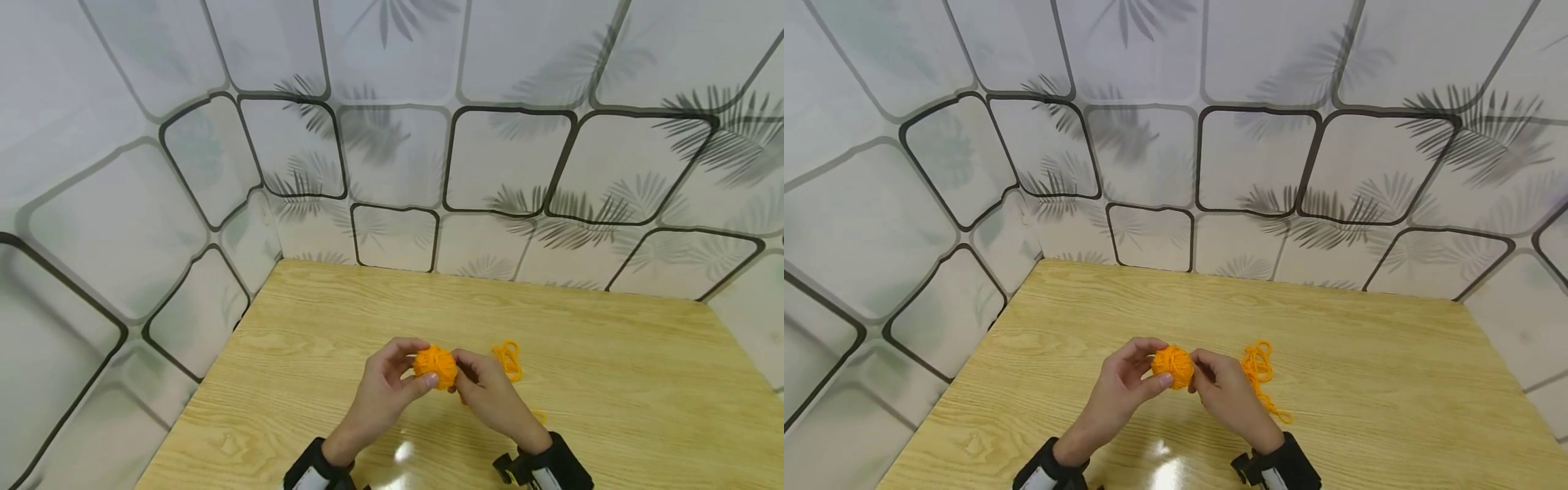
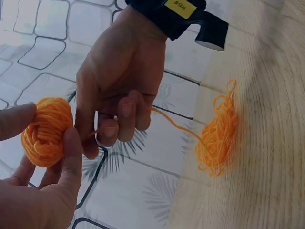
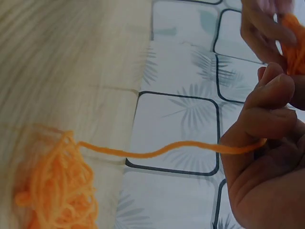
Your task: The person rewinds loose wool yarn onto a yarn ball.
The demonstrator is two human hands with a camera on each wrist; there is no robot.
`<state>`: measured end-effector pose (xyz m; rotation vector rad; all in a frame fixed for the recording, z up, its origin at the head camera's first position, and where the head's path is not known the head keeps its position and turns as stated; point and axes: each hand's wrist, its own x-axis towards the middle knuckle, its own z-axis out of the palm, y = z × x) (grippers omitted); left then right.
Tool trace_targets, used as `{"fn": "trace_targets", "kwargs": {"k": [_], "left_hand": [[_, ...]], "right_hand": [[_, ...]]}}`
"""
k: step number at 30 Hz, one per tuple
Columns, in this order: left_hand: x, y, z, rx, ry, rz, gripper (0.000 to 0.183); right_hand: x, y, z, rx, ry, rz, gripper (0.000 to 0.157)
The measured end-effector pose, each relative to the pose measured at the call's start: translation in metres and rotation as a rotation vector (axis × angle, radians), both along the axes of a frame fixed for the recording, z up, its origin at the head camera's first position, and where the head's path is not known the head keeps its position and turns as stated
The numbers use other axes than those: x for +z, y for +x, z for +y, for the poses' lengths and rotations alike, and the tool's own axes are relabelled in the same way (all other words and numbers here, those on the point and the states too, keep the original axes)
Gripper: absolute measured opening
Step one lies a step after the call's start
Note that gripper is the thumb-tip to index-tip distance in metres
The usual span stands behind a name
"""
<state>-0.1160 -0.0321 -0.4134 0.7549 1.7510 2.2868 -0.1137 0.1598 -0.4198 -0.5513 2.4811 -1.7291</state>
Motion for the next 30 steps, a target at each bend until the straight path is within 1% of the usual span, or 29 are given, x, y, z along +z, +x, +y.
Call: {"fn": "trace_targets", "kwargs": {"k": [4, 8, 15, 18, 21, 25, 28, 30], "left_hand": [[0.0, -0.002, -0.001, 0.036, 0.016, -0.025, 0.041], [-0.002, -0.002, -0.001, 0.069, 0.011, -0.036, 0.042], [-0.005, -0.005, 0.001, 0.167, -0.05, 0.015, 0.039], [-0.006, -0.006, 0.002, 0.184, -0.072, 0.027, 0.038], [-0.006, -0.005, 0.002, 0.159, -0.092, 0.031, 0.038], [-0.006, -0.004, 0.0, 0.109, -0.134, 0.031, 0.037], [-0.007, -0.003, 0.0, 0.062, -0.174, 0.012, 0.037], [-0.008, -0.002, 0.0, 0.019, -0.195, 0.001, 0.037]], "right_hand": [[-0.003, 0.007, -0.007, 0.01, 0.047, 0.0, 0.027], [-0.004, 0.012, -0.011, 0.015, 0.091, 0.028, 0.025], [-0.002, 0.017, -0.015, 0.004, 0.12, 0.092, 0.018], [0.001, 0.019, -0.016, -0.013, 0.13, 0.11, 0.016], [0.006, 0.021, -0.015, -0.024, 0.128, 0.099, 0.014], [0.015, 0.022, -0.011, -0.044, 0.116, 0.076, 0.017], [0.021, 0.022, -0.007, -0.064, 0.091, 0.065, 0.021], [0.024, 0.021, -0.005, -0.075, 0.062, 0.064, 0.022]]}}
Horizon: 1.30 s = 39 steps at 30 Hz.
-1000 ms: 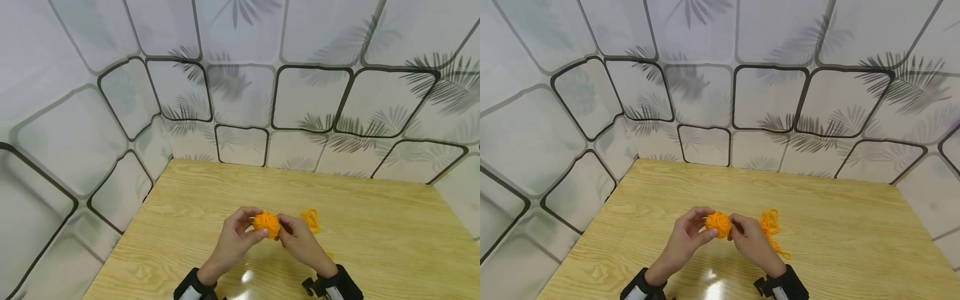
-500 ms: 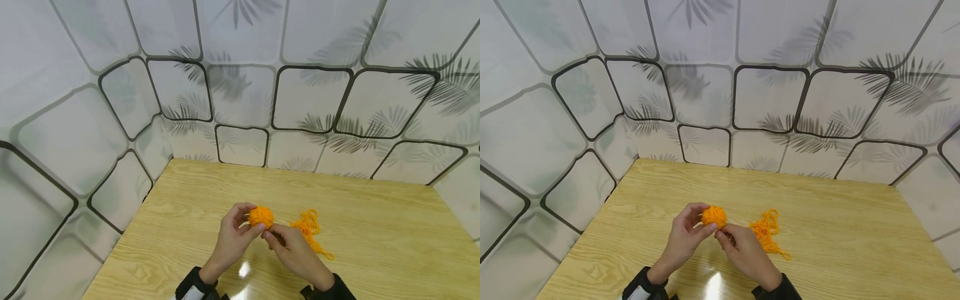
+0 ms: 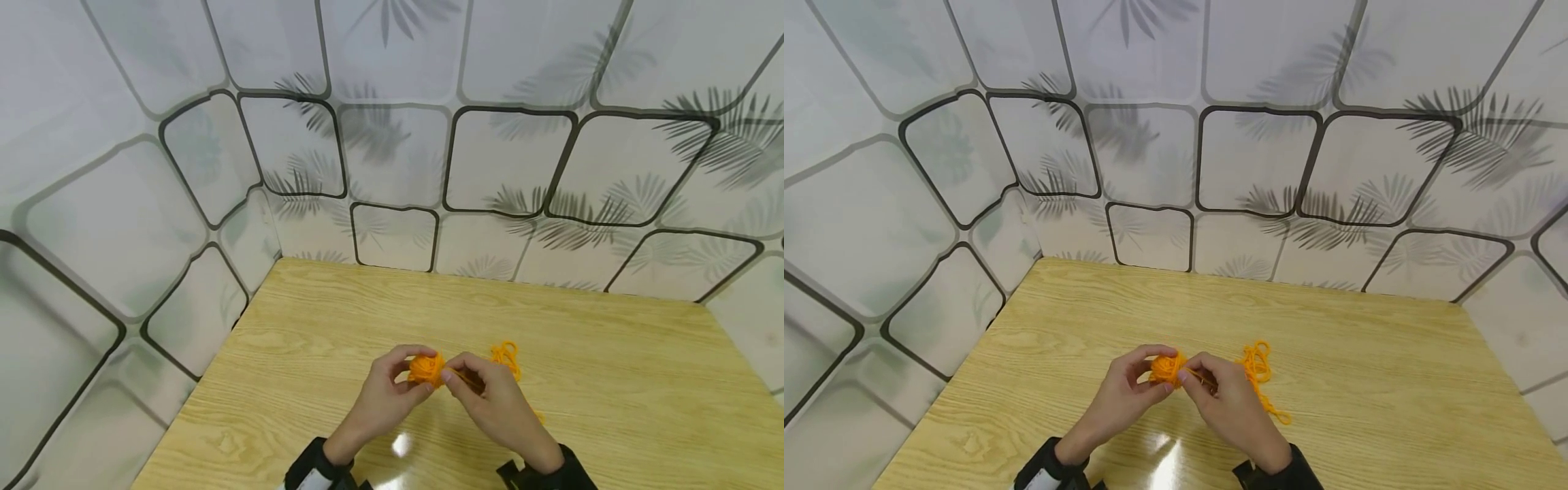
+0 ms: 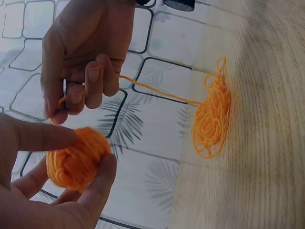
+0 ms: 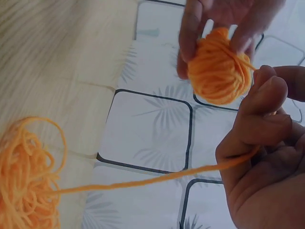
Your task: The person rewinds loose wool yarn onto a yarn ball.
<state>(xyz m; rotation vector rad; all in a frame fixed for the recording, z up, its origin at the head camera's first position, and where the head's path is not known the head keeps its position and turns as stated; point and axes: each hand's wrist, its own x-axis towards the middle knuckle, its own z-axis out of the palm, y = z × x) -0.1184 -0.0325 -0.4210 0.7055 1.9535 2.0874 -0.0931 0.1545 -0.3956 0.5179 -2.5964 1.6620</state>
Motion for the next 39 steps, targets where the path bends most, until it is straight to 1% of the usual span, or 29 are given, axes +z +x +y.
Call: {"fn": "trace_targets", "kwargs": {"k": [3, 5, 8, 11, 13, 15, 16, 18, 20, 22, 24, 27, 29, 31, 34, 37, 39], "left_hand": [[0.0, 0.001, 0.0, -0.068, -0.009, -0.006, 0.037], [0.0, 0.003, -0.001, -0.11, 0.006, -0.002, 0.036], [0.002, 0.004, -0.001, -0.16, 0.067, 0.011, 0.036], [0.003, 0.003, -0.002, -0.176, 0.134, 0.038, 0.036], [0.005, 0.003, -0.003, -0.154, 0.171, 0.03, 0.036], [0.006, 0.003, -0.004, -0.109, 0.188, 0.015, 0.037], [0.006, 0.003, -0.004, -0.087, 0.197, -0.005, 0.038], [0.007, 0.003, -0.005, -0.037, 0.212, -0.05, 0.038], [0.007, 0.003, -0.004, 0.007, 0.223, -0.081, 0.039], [0.007, 0.003, -0.003, 0.048, 0.229, -0.113, 0.039], [0.006, 0.003, -0.001, 0.094, 0.228, -0.127, 0.038], [0.005, 0.003, 0.001, 0.166, 0.21, -0.119, 0.038], [0.005, 0.002, 0.001, 0.205, 0.198, -0.092, 0.037], [0.003, 0.002, 0.002, 0.226, 0.193, -0.062, 0.037], [0.001, 0.002, 0.001, 0.221, 0.188, -0.028, 0.037], [0.0, 0.002, 0.001, 0.214, 0.165, -0.015, 0.038], [-0.001, 0.002, 0.001, 0.212, 0.14, -0.013, 0.039]], "right_hand": [[0.003, -0.003, 0.001, -0.017, -0.034, 0.0, 0.022], [0.003, -0.005, 0.002, -0.042, -0.047, -0.007, 0.022], [0.002, -0.01, 0.003, -0.079, -0.058, -0.026, 0.024], [-0.002, -0.015, 0.006, -0.081, -0.101, -0.04, 0.023], [-0.006, -0.017, 0.008, -0.051, -0.139, -0.048, 0.023], [-0.01, -0.017, 0.007, -0.005, -0.157, -0.054, 0.023], [-0.012, -0.016, 0.006, 0.013, -0.157, -0.065, 0.024], [-0.016, -0.014, 0.002, 0.06, -0.134, -0.069, 0.025], [-0.019, -0.011, -0.002, 0.084, -0.081, -0.065, 0.027], [-0.021, -0.008, -0.007, 0.091, -0.026, -0.055, 0.027], [-0.022, -0.006, -0.011, 0.085, 0.019, -0.031, 0.026], [-0.022, -0.004, -0.015, 0.08, 0.063, 0.002, 0.023], [-0.021, -0.002, -0.017, 0.08, 0.075, 0.012, 0.02], [-0.021, -0.001, -0.017, 0.082, 0.081, 0.012, 0.018], [-0.02, 0.002, -0.018, 0.073, 0.095, 0.016, 0.013], [-0.017, 0.005, -0.018, 0.049, 0.107, 0.026, 0.009], [-0.014, 0.007, -0.016, 0.033, 0.1, 0.026, 0.01]]}}
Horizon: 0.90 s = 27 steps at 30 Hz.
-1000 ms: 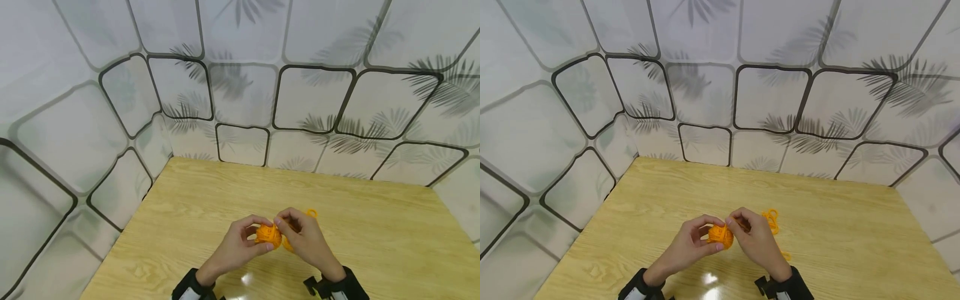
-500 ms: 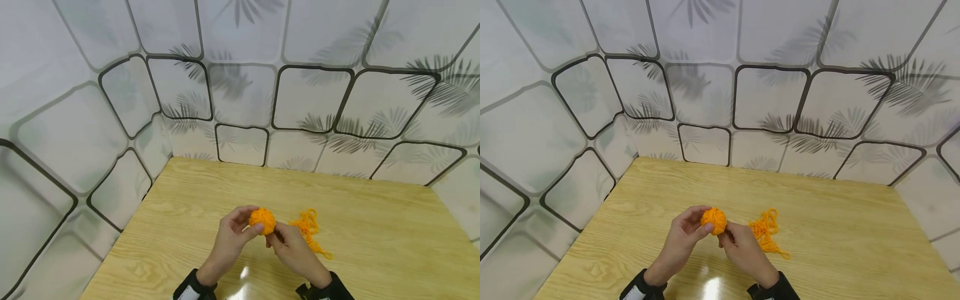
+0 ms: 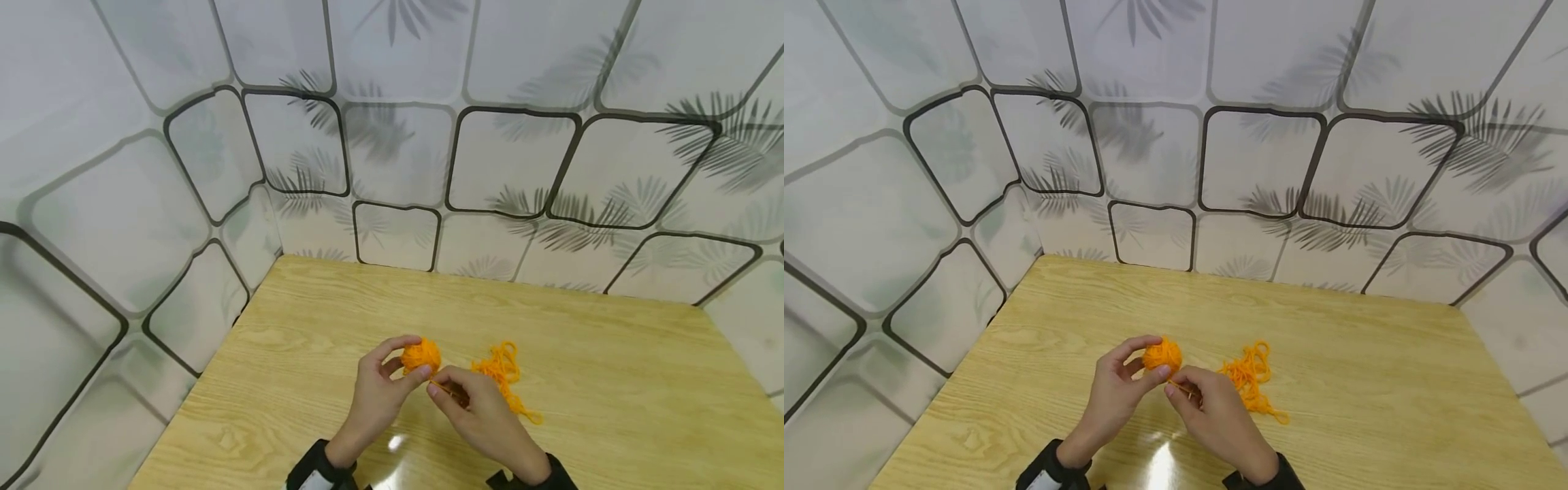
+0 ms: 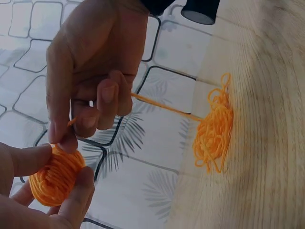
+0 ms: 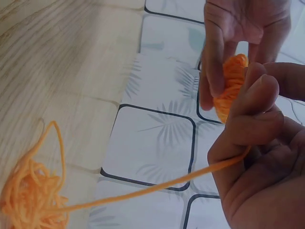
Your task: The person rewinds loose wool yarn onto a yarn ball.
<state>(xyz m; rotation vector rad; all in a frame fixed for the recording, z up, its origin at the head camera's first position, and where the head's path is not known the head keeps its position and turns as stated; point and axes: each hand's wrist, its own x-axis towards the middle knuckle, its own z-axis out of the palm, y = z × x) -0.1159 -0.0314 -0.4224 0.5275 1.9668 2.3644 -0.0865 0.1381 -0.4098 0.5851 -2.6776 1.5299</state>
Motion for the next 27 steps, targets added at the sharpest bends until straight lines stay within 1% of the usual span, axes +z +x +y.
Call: {"fn": "trace_targets", "kwargs": {"k": [3, 5, 7, 9, 11, 13, 17, 19, 21, 24, 25, 27], "left_hand": [[0.0, 0.001, -0.002, -0.01, -0.052, 0.001, 0.04], [-0.001, 0.001, -0.003, -0.037, -0.092, 0.0, 0.04], [0.0, 0.001, -0.004, -0.083, -0.128, -0.008, 0.039], [0.001, 0.002, -0.005, -0.143, -0.156, -0.022, 0.037], [0.003, 0.003, -0.006, -0.21, -0.164, -0.042, 0.035], [0.004, 0.003, -0.006, -0.257, -0.172, -0.043, 0.034], [0.005, 0.006, -0.006, -0.329, -0.131, -0.035, 0.036], [0.005, 0.007, -0.007, -0.359, -0.08, -0.022, 0.037], [0.005, 0.008, -0.007, -0.374, -0.03, -0.01, 0.037], [0.005, 0.008, -0.009, -0.357, 0.039, 0.01, 0.037], [0.005, 0.007, -0.009, -0.342, 0.06, 0.016, 0.037], [0.007, 0.006, -0.009, -0.312, 0.095, 0.006, 0.039]], "right_hand": [[0.004, 0.0, 0.003, -0.011, -0.025, -0.003, 0.013], [0.008, -0.001, 0.006, -0.017, -0.043, -0.009, 0.015], [0.012, -0.003, 0.008, -0.024, -0.056, -0.022, 0.019], [0.016, -0.004, 0.011, -0.037, -0.068, -0.047, 0.022], [0.018, -0.006, 0.013, -0.052, -0.085, -0.069, 0.025], [0.02, -0.009, 0.015, -0.069, -0.1, -0.08, 0.025], [0.02, -0.014, 0.017, -0.081, -0.136, -0.079, 0.023], [0.018, -0.017, 0.018, -0.082, -0.159, -0.081, 0.021], [0.014, -0.021, 0.019, -0.071, -0.194, -0.091, 0.022], [0.005, -0.024, 0.02, -0.048, -0.247, -0.114, 0.024], [0.002, -0.025, 0.02, -0.035, -0.263, -0.121, 0.025], [-0.004, -0.027, 0.019, 0.0, -0.28, -0.122, 0.026]]}}
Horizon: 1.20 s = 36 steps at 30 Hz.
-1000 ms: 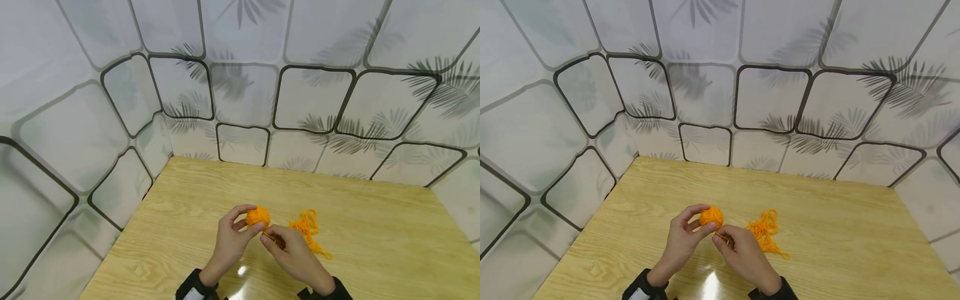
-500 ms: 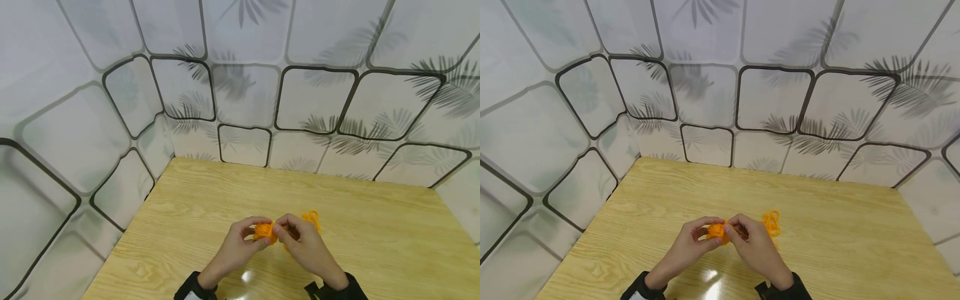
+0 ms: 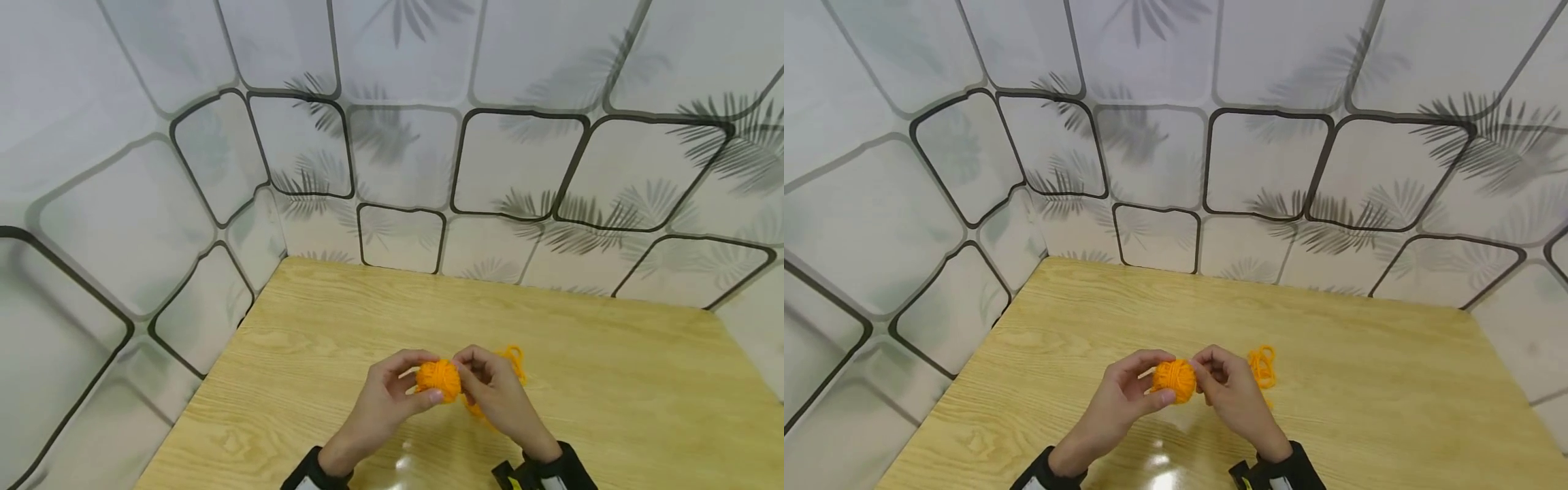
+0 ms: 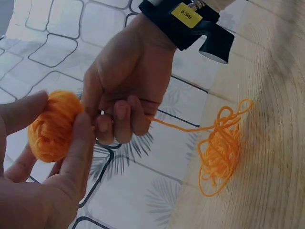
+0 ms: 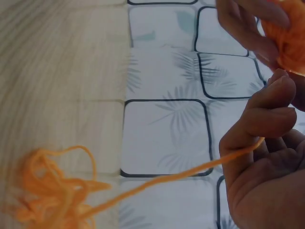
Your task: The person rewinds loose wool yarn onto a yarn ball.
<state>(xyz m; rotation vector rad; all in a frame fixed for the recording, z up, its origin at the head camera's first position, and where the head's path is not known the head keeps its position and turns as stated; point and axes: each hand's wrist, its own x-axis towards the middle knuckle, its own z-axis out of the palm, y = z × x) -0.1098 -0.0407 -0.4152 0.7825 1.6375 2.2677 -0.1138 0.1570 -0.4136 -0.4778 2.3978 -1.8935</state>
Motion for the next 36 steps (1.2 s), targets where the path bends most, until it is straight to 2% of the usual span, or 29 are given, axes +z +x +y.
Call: {"fn": "trace_targets", "kwargs": {"k": [3, 7, 14, 18, 24, 30, 34, 36], "left_hand": [[0.003, -0.001, 0.001, 0.021, 0.035, -0.035, 0.041], [0.003, -0.002, 0.003, 0.068, 0.016, -0.079, 0.041], [0.001, -0.007, 0.01, 0.277, -0.054, -0.04, 0.04], [-0.001, -0.008, 0.011, 0.348, -0.082, 0.021, 0.039], [-0.005, -0.006, 0.011, 0.348, -0.107, 0.06, 0.037], [-0.009, -0.008, 0.012, 0.334, -0.114, 0.099, 0.036], [-0.012, -0.009, 0.011, 0.336, -0.185, 0.136, 0.036], [-0.015, -0.009, 0.01, 0.315, -0.227, 0.143, 0.037]], "right_hand": [[-0.005, 0.0, -0.003, 0.028, -0.009, -0.007, 0.028], [-0.006, 0.004, -0.008, 0.025, 0.022, -0.008, 0.028], [-0.003, 0.015, -0.014, -0.009, 0.185, 0.074, 0.021], [0.0, 0.019, -0.016, -0.024, 0.245, 0.132, 0.016], [0.003, 0.024, -0.014, -0.039, 0.259, 0.134, 0.016], [0.013, 0.027, -0.009, 0.003, 0.241, 0.12, 0.019], [0.022, 0.028, -0.003, 0.01, 0.216, 0.099, 0.02], [0.025, 0.028, 0.0, 0.003, 0.21, 0.082, 0.022]]}}
